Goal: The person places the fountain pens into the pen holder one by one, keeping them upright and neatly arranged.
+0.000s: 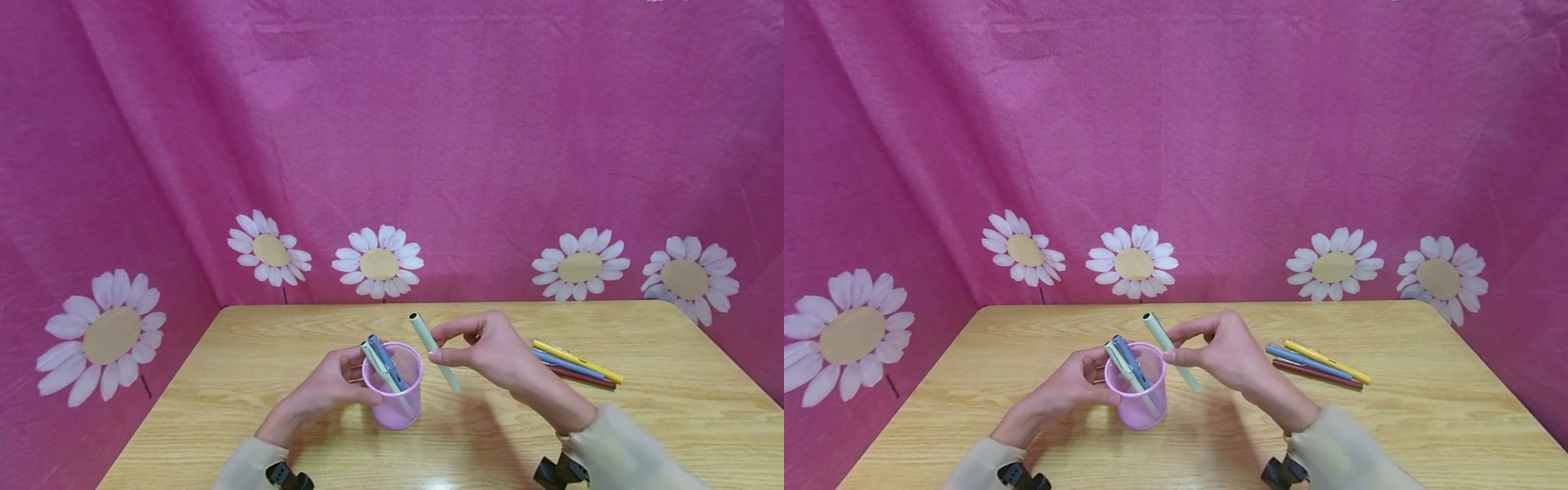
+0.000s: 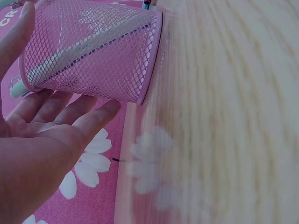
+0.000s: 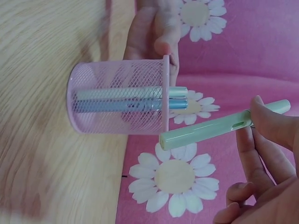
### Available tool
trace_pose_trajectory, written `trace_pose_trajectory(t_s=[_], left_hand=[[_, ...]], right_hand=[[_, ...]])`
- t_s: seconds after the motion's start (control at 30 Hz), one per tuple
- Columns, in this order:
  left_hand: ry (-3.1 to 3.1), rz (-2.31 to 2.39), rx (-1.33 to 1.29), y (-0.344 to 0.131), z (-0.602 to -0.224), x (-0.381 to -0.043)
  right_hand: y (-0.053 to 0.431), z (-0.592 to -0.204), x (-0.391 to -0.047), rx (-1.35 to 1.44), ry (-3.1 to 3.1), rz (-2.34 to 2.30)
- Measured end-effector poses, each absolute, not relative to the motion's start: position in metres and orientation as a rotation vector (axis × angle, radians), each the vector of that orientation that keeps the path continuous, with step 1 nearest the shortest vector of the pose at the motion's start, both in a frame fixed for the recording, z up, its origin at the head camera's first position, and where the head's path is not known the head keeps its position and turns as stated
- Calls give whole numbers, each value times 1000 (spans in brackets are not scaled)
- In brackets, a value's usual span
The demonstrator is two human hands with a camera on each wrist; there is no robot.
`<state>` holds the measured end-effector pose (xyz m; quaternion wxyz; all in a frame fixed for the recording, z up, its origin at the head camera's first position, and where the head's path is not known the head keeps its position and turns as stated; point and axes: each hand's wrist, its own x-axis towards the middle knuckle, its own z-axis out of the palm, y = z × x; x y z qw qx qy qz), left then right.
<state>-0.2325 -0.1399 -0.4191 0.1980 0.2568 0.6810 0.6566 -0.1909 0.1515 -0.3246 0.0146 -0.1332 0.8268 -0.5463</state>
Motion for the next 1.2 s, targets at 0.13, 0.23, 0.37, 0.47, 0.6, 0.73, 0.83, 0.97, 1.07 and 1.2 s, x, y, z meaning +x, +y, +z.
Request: trace_pose_trajectory(t_s=[0.13, 0.23, 0.37, 0.47, 0.6, 0.73, 0.83, 0.97, 1.07, 1.2], left_hand=[[1903, 1839, 722, -140, -419, -232], [1902, 1835, 728, -140, -419, -232], [1907, 1834, 734, -140, -419, -232], [1915, 1839, 736, -140, -419, -232], [1914, 1844, 737, -140, -418, -232], [1921, 1832, 737, -140, -419, -233], [1919, 1824, 738, -141, -419, -233], [1905, 1830, 737, -141, -419, -234], [1900, 1836, 745, -141, -419, -234], [1908, 1831, 738, -141, -419, -233]], right_hand=[[145, -322, -192, -417, 2568, -1719], [140, -321, -193, -424, 2562, -1737], [135, -319, -194, -421, 2552, -1766], [132, -318, -196, -430, 2546, -1793], [128, -317, -198, -476, 2538, -1829], [123, -317, -200, -492, 2530, -1857], [119, -318, -201, -481, 2532, -1864], [114, -318, -202, -481, 2516, -1874], [111, -321, -204, -483, 2491, -1896], [106, -326, -206, -483, 2471, -1931]])
